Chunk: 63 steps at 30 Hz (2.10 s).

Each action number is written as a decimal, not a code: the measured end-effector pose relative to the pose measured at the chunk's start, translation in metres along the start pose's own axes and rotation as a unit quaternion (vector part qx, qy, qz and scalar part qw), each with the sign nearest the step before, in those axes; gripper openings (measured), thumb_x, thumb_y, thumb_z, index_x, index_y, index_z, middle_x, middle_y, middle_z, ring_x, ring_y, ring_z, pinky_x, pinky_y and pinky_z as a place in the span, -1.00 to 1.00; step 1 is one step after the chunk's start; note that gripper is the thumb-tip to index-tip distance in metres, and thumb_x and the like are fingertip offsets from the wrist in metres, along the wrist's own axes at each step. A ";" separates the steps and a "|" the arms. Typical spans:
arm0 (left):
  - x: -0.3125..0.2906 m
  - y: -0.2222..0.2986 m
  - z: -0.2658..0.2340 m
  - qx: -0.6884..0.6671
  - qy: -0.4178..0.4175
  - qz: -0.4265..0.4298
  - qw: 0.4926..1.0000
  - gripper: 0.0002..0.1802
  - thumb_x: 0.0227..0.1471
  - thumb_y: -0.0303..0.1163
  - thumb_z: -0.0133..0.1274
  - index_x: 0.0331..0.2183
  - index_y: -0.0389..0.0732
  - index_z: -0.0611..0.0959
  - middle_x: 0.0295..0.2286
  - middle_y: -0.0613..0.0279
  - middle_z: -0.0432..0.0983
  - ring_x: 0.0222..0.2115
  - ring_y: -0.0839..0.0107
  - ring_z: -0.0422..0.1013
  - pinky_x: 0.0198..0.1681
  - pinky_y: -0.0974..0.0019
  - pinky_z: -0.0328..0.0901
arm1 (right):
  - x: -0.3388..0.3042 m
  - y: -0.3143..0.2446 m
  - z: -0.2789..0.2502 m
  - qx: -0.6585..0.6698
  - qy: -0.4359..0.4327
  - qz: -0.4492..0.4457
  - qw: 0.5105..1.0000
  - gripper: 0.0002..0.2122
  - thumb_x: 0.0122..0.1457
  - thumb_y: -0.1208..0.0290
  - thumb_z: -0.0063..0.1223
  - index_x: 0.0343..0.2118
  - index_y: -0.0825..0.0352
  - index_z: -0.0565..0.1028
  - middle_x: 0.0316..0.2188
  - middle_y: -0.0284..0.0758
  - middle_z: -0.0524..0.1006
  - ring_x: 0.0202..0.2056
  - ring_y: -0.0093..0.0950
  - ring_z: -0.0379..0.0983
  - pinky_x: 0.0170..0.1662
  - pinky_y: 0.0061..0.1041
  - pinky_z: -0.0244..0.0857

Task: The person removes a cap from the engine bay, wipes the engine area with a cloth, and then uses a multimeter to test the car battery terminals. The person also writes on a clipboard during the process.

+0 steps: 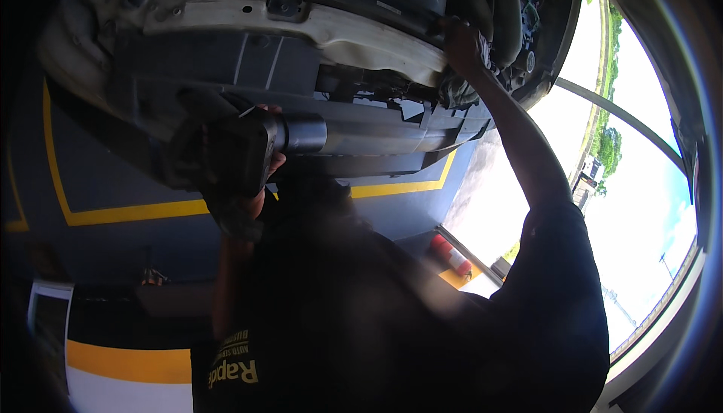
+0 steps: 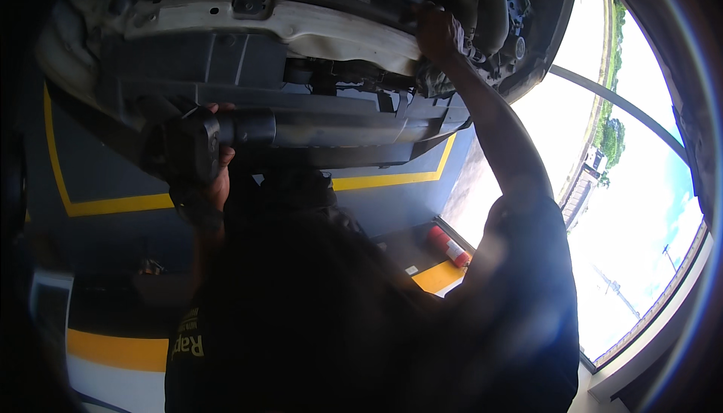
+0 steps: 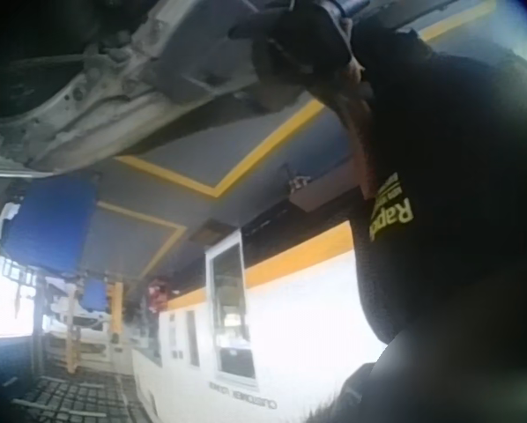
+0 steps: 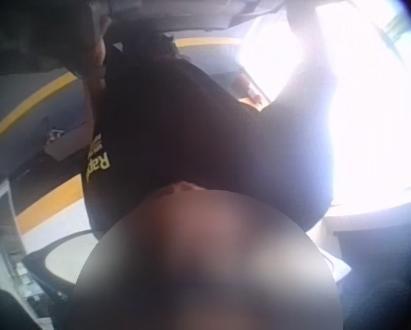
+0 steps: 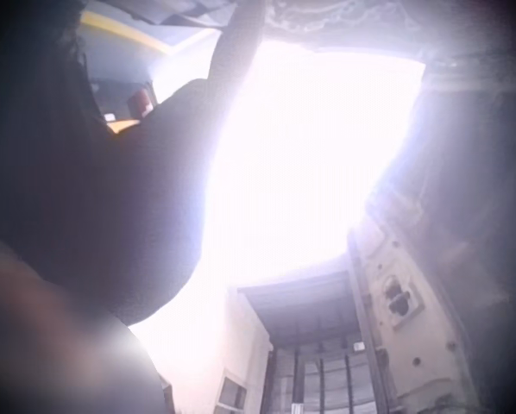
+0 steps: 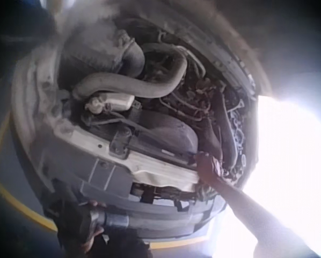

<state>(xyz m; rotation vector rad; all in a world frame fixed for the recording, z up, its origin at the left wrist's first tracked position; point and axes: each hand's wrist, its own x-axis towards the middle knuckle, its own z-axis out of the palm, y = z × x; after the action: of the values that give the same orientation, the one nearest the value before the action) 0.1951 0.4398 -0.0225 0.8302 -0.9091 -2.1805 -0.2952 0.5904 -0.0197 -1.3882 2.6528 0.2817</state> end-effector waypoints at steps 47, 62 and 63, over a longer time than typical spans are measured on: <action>-0.102 0.050 -0.001 0.105 0.124 0.237 0.958 -0.20 0.23 -0.59 0.29 0.40 -0.17 0.34 0.22 0.05 0.48 0.26 0.18 0.41 0.37 0.00 0.32 | -0.055 -0.006 -0.029 0.174 0.401 0.362 0.823 -0.44 0.54 -0.10 -0.28 -0.11 0.47 0.44 -0.26 0.05 0.63 -0.12 0.14 0.60 -0.07 0.17 0.38; -0.155 0.232 -0.249 0.280 0.183 0.242 0.911 -0.29 0.16 -0.51 0.36 0.30 -0.22 0.49 0.18 0.05 0.54 0.26 0.21 0.42 0.38 0.02 0.28 | -0.109 -0.468 0.039 0.169 0.344 0.181 0.906 -0.49 0.36 0.03 0.19 0.22 0.28 0.52 0.12 -0.13 0.50 0.18 -0.03 0.36 0.23 0.05 0.20; -0.154 0.249 -0.262 0.303 0.195 0.233 0.903 -0.26 0.18 -0.50 0.34 0.33 -0.19 0.45 0.21 0.03 0.52 0.28 0.19 0.40 0.42 -0.04 0.24 | -0.092 -0.491 0.041 0.162 0.342 0.213 0.901 -0.46 0.33 0.03 0.21 0.24 0.27 0.50 0.12 -0.13 0.48 0.20 -0.03 0.34 0.23 0.05 0.19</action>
<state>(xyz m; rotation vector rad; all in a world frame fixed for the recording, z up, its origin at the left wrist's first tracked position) 0.5565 0.3140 0.0679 1.1392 -1.4218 -1.2588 0.1625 0.3988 -0.0910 -0.8887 3.3245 -0.7219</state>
